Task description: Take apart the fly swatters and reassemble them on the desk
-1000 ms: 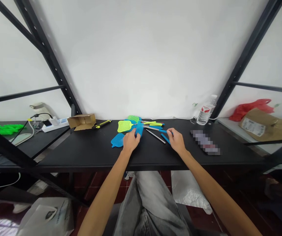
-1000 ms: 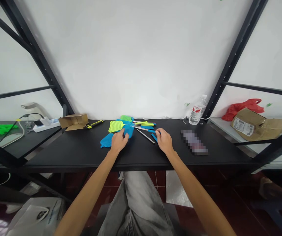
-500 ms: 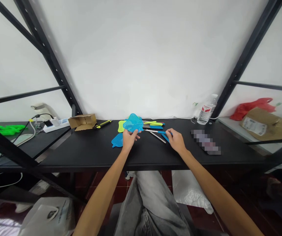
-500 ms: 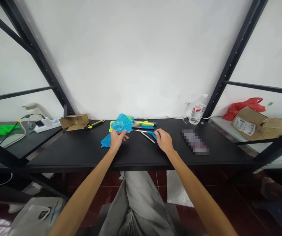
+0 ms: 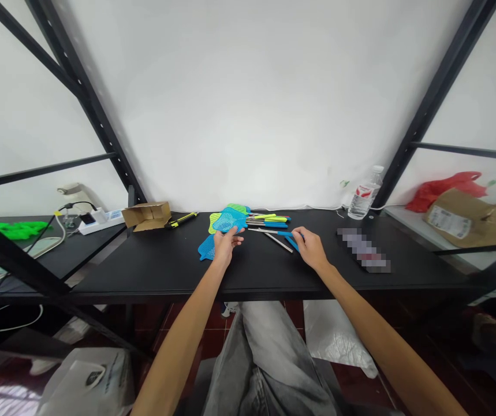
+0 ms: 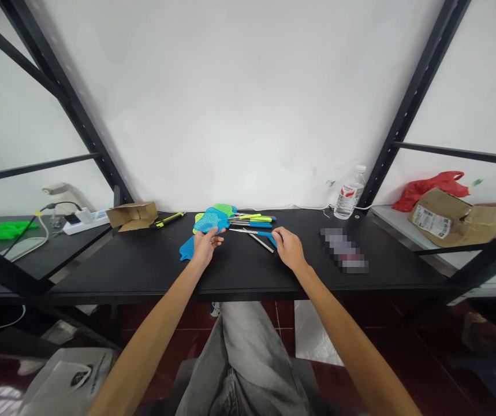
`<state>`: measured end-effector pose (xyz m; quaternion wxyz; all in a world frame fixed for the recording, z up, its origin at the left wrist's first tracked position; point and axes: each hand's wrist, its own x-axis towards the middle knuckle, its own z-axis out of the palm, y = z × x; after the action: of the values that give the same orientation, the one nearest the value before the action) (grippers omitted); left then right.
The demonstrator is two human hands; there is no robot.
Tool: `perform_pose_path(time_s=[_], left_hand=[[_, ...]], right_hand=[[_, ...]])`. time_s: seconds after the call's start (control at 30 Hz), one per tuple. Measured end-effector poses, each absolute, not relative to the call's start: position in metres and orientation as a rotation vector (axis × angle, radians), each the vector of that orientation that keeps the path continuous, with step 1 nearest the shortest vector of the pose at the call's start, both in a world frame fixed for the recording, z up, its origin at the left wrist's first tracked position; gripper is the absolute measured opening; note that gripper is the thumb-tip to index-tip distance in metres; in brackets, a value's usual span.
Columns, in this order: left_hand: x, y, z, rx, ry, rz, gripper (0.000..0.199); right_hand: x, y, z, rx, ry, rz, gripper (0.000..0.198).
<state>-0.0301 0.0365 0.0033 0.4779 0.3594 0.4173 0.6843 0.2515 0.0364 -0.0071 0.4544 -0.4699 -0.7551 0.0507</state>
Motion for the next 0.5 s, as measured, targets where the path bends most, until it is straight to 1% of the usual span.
perform_pose_path(time_s=[0.17,0.5], left_hand=[[-0.0287,0.0357,0.0048,0.889,1.014,1.662,0.037],[-0.0299,0.0373,0.0017,0.896,0.996,1.652,0.047]], right_hand=[[0.2517,0.0352,-0.0065,-1.152,-1.851,0.128,0.035],[0.2514,0.0341,-0.0056,-1.111,-1.823,0.13,0.035]])
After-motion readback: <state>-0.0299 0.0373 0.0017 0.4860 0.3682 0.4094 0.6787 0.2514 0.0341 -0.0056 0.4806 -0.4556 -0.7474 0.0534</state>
